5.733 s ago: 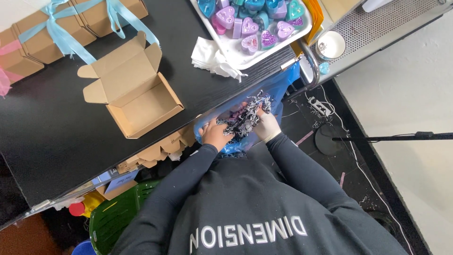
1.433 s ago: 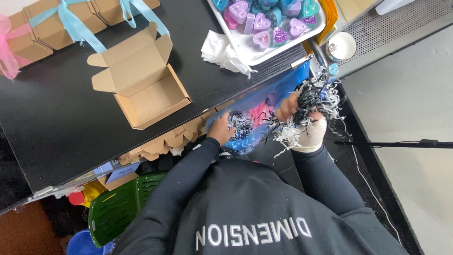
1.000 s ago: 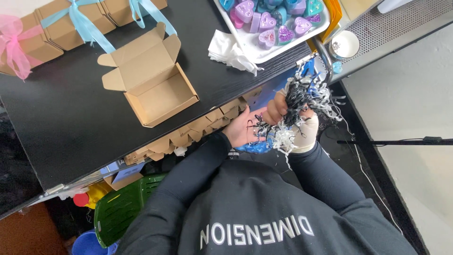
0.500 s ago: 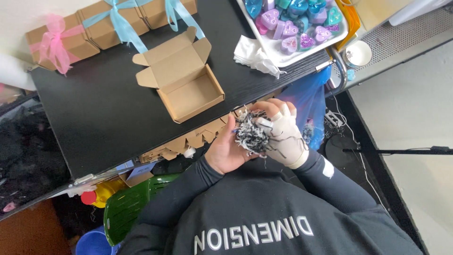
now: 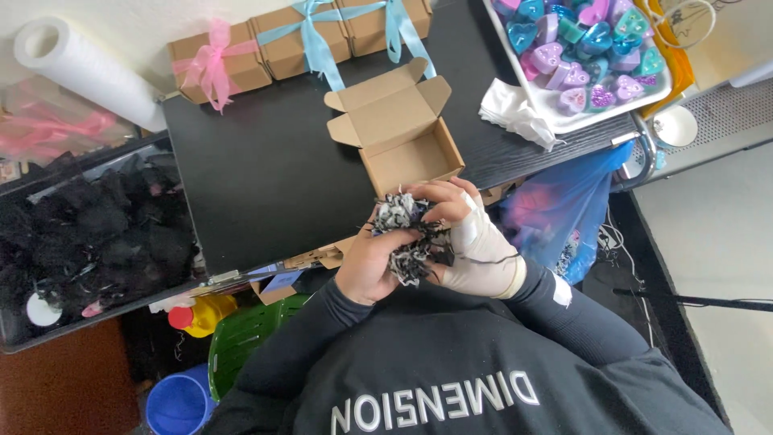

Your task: Packing heart-shaped wax melts into small cardboard boxes using decorative paper filler, mesh bags, and ribbons

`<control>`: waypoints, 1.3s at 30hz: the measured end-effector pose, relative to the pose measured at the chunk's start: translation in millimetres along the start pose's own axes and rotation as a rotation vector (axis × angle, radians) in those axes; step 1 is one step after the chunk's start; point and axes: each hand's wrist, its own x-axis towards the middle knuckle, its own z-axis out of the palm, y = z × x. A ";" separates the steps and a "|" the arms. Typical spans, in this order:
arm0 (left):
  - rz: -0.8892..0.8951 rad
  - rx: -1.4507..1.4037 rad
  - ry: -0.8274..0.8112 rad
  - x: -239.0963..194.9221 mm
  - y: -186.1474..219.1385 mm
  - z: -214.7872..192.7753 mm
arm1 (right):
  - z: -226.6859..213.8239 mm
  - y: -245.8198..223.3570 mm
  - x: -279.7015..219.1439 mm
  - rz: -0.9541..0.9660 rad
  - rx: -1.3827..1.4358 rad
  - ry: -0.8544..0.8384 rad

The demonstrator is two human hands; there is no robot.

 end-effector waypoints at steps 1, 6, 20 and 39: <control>0.004 0.001 0.002 -2.4 8.0 -1.5 | 6.8 3.1 -1.6 -0.004 0.003 -0.001; 0.074 -0.016 0.013 -11.3 42.0 -10.4 | 45.7 11.5 -9.9 -0.024 0.257 0.192; -0.114 -0.399 -0.258 -2.2 20.2 -32.2 | 61.8 -0.6 43.8 -0.221 -0.556 0.072; -0.083 -0.163 -0.342 40.8 29.5 18.7 | 84.3 12.6 81.9 -0.112 -0.405 0.383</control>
